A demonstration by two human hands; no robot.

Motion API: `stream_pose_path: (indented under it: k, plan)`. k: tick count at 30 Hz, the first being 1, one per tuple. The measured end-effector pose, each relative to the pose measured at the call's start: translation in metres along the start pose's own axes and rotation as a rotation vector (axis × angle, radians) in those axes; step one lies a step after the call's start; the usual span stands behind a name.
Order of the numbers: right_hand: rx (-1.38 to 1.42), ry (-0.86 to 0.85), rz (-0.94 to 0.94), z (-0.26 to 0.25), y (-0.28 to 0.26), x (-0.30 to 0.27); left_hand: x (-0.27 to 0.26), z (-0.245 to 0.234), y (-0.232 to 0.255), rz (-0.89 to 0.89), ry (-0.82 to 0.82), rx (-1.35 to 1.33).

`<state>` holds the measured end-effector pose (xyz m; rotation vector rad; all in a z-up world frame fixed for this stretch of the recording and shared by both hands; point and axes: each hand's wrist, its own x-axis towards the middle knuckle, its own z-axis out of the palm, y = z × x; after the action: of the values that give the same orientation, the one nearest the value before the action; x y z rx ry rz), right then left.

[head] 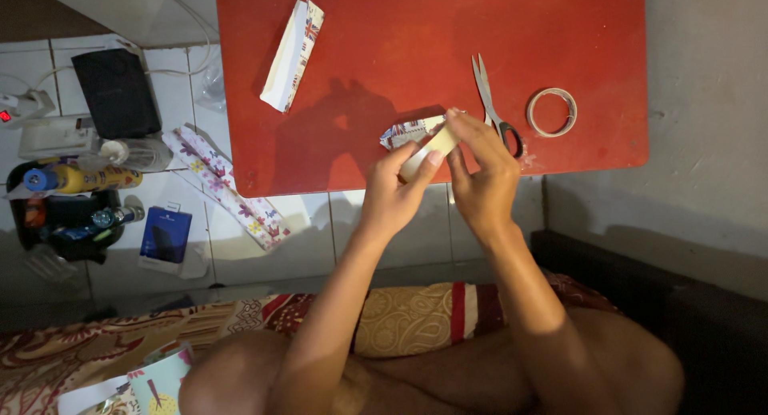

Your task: The person folds and tapes a small rectangular box with patterned paper on a red table. They use scissors to cut tape and smooth the paper around the box, then place the wrapped box aside and pick up a second small box to begin wrapping it.

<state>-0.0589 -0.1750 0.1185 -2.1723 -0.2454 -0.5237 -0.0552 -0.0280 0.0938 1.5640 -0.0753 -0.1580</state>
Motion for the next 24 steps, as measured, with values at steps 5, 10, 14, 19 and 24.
stream_pose_path:
  k: [5,10,14,19,24]
  plan:
    - [0.201,-0.003,0.209,0.002,0.005,0.001,-0.003,-0.009,-0.003,0.077,-0.11,-0.185]
    - [-0.023,-0.026,0.335,0.0,0.007,-0.001,-0.006,-0.006,0.002,0.161,-0.054,-0.068]
    - [-0.098,0.004,0.139,-0.004,0.004,-0.002,-0.008,-0.002,0.008,0.165,0.004,0.039]
    - [-0.136,0.044,-0.026,-0.002,-0.003,-0.002,-0.009,-0.001,0.009,0.219,0.037,0.139]
    - [-0.131,0.03,-0.021,-0.001,-0.005,-0.002,-0.008,-0.004,0.006,0.248,0.021,0.149]
